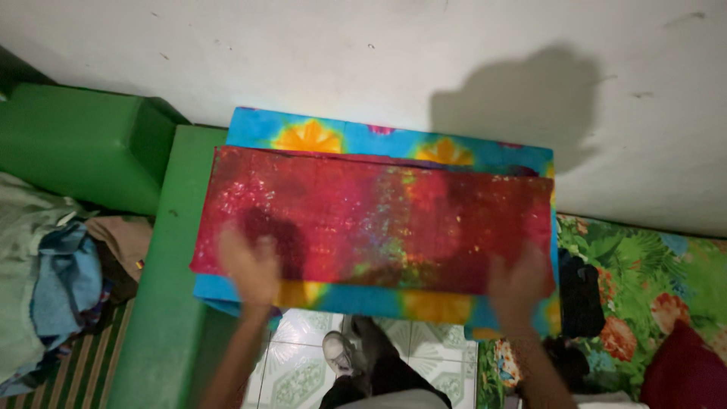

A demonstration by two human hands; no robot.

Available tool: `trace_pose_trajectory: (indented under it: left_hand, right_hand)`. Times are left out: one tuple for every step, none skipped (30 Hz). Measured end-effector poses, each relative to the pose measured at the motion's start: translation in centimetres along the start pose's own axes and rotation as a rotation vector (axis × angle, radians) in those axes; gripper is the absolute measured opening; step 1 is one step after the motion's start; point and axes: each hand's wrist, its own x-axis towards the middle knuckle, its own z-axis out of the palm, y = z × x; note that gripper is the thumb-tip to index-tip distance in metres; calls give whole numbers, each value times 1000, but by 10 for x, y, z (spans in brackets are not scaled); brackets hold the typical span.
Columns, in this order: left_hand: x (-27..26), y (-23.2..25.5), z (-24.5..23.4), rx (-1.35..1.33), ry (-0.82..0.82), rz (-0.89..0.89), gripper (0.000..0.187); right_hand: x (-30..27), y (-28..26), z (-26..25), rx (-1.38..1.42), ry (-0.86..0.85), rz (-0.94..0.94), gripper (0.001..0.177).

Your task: The person folds a large multicolored tie-dye sheet on a small table, then folds a light green towel and a light blue towel, stacking them on the table. The person handles each item one at a time, smoothing and aligning edges before folding.

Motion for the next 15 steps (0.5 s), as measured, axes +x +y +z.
trace_pose_trajectory:
  left_hand:
    - [0,29,18,-52,-57,96,73]
    - [2,56,33,-31,-243,142,69]
    - [4,81,48,22,-442,163,68]
    - [7,99,60,76,-642,185,67]
    - [11,113,71,95,-625,310,69]
    - [16,125,84,113,-607,436,72]
    - [21,130,94,133,-589,560,75]
    - [29,131,104,155,-589,576,76]
    - [38,128,115,180,-593,590,77]
    - [47,126,125,205,-597,605,77]
    - [55,120,131,150,-607,615,78]
    - [65,112,135,95,-615,625,78]
    - [75,102,137,41,-625,632,79]
    - [86,93,139,60,-619,659,79]
    - [98,83,138,80,-610,687,79]
  right_hand:
    - [4,-34,12,25,-17,-118,62]
    - [15,-67,28,56,-97,-191,62]
    - [19,-95,34,375,-177,-246,56]
    - [22,-124,42,359,-220,-372,56]
    - [29,-148,52,342,-262,-497,57]
    - [37,-168,63,317,-292,-520,61]
    - [45,-185,75,293,-323,-543,64]
    - [56,-192,86,269,-354,-565,68]
    - [66,-194,95,275,-349,-528,71]
    - [77,-195,106,281,-343,-490,74]
    - [84,-195,117,287,-339,-453,77]
    - [91,-188,124,233,-339,-450,78]
    - [98,-174,129,181,-341,-449,78]
    - [104,-158,131,129,-342,-448,79]
    - [109,-139,131,130,-368,-403,73]
